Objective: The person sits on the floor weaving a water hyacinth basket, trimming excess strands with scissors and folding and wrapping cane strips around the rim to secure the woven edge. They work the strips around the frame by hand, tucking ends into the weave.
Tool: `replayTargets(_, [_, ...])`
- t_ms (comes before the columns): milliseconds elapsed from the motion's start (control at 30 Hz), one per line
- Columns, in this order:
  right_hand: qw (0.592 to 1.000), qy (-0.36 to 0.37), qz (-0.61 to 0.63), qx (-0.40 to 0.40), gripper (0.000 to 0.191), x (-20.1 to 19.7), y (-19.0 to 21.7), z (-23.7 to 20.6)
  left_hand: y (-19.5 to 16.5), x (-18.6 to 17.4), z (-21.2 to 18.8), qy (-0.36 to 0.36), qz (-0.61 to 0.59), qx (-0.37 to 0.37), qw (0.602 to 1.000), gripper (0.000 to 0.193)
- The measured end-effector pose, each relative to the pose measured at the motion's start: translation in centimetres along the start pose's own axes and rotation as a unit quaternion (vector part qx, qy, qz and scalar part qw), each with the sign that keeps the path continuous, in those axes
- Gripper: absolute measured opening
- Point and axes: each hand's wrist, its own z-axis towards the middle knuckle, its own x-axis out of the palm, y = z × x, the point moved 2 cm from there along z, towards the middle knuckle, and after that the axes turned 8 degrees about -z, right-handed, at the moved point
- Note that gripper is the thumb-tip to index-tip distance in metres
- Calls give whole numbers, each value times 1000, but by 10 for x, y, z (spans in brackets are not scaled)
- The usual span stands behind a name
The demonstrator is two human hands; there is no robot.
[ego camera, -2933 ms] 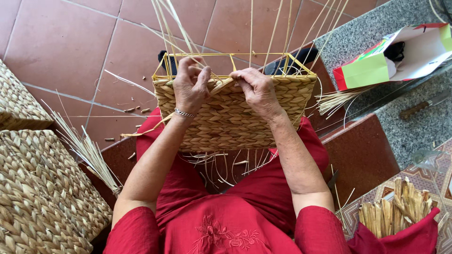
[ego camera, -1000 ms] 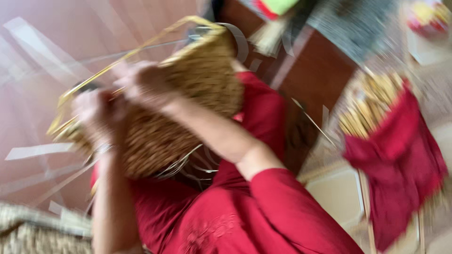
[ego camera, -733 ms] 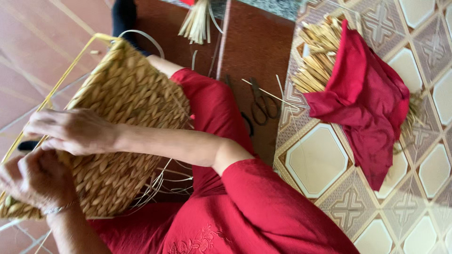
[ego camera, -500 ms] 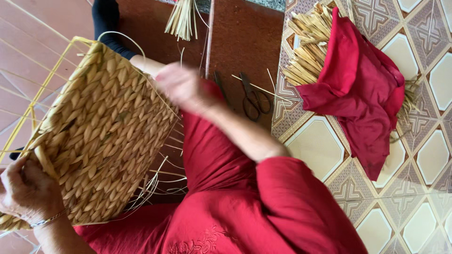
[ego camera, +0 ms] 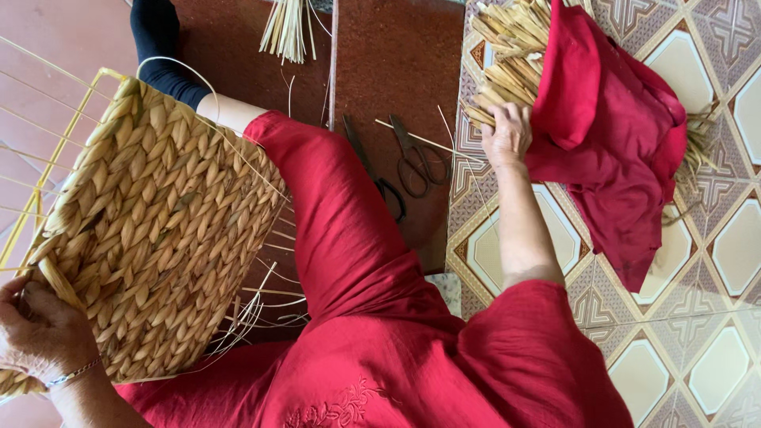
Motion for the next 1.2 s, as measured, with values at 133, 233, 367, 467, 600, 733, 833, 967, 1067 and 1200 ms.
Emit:
replayTargets(133, [998, 23, 0, 54, 30, 0, 6, -3, -8, -3, -1, 1, 25, 38, 999, 13])
replayTargets(233, [998, 5, 32, 45, 25, -3, 9, -5, -6, -3, -3, 6, 23, 15, 1000, 14])
replayTargets(367, [998, 12, 54, 8, 21, -9, 8, -20, 0, -1, -5, 6, 19, 23, 1000, 18])
replayTargets(467, [997, 17, 80, 4, 21, -8, 3, -28, 3, 1, -5, 2, -27, 14, 1000, 18])
replayTargets(600, [992, 92, 58, 66, 8, 3, -6, -26, 2, 1, -3, -1, -37, 0, 999, 20])
replayTargets(733, [987, 91, 68, 117, 18, 4, -10, -16, -4, 1, -2, 0, -18, 18, 1000, 17])
replayTargets(833, [993, 50, 76, 81, 27, -1, -8, -13, -7, 0, -1, -6, 0, 19, 1000, 19])
replayTargets(967, [996, 44, 77, 32, 14, -8, -6, -19, -9, 0, 2, -5, 14, 14, 1000, 18])
replayTargets(1067, [994, 42, 100, 17, 11, -9, -7, -23, -10, -1, 3, 1, 19, 26, 999, 14])
replayTargets(1200, [995, -31, 77, 54, 6, -2, -16, -3, -13, -3, 2, 18, 31, 12, 999, 14])
